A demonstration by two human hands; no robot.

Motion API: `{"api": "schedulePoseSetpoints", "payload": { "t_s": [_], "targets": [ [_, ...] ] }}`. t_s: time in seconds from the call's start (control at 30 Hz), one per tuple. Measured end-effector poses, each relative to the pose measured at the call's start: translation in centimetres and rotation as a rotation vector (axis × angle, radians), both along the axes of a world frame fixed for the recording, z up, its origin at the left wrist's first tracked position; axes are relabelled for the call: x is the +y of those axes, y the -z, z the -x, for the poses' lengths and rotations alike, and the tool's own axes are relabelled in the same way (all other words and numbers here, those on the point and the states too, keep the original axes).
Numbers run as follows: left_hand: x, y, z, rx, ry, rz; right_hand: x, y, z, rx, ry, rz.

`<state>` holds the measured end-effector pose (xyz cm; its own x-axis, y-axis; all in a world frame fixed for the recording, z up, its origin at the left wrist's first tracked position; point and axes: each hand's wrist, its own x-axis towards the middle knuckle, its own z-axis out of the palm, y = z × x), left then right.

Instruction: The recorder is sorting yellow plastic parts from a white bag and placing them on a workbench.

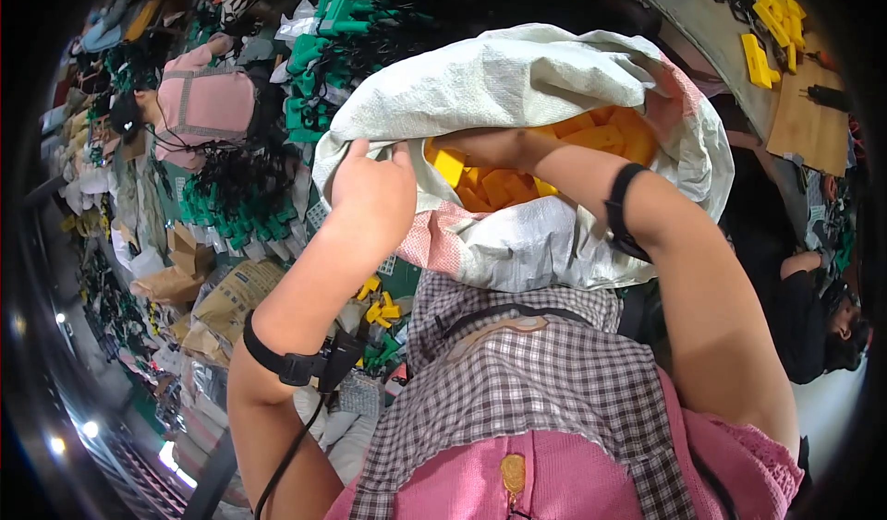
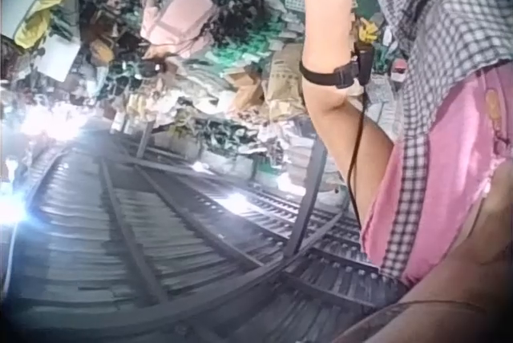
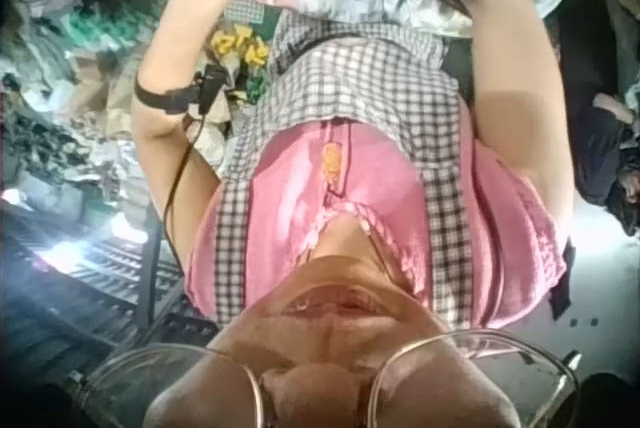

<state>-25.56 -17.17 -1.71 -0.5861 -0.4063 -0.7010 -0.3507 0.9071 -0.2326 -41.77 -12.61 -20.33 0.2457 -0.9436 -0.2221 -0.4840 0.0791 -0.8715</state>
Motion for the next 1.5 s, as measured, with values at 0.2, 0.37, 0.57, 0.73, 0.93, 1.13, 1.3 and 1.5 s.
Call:
{"api": "schedulePoseSetpoints", "payload": {
  "t_s": [0.2, 0.37, 0.57, 0.73, 0.93, 1.13, 1.3, 1.5],
  "targets": [
    [0.9, -0.4, 0.0, 0.461, -0.4, -0.227, 6.7, -12.0, 6.1, 0.228, 0.141, -0.156],
    [3.5, -0.1, 1.8, 0.802, -0.173, -0.412, 11.1, -12.4, 9.7, -0.67, 0.587, -0.911],
    [4.4, -0.9, 4.9, 0.286, -0.524, -0.756, 13.4, -14.2, 8.3, -0.5, 0.317, -0.437],
    [5.0, -2.2, 5.1, 0.184, -0.433, -0.809, 14.8, -15.6, 8.4, -0.66, 0.29, -0.299],
    [6.0, -4.6, 4.9, 0.301, -0.328, -0.586, 14.4, -15.4, 8.2, -0.663, 0.276, -0.147],
    [6.3, -4.3, 3.6, 0.375, -0.321, -0.487, 13.5, -14.4, 7.7, -0.645, 0.217, -0.057],
    [6.8, -3.3, 1.7, 0.452, -0.342, -0.407, 12.0, -13.7, 7.1, -0.625, 0.132, -0.022],
    [7.3, -2.5, -7.2, 0.519, -0.599, -0.593, 7.6, -8.2, 6.7, 0.188, 0.135, -0.243]
  ]
}}
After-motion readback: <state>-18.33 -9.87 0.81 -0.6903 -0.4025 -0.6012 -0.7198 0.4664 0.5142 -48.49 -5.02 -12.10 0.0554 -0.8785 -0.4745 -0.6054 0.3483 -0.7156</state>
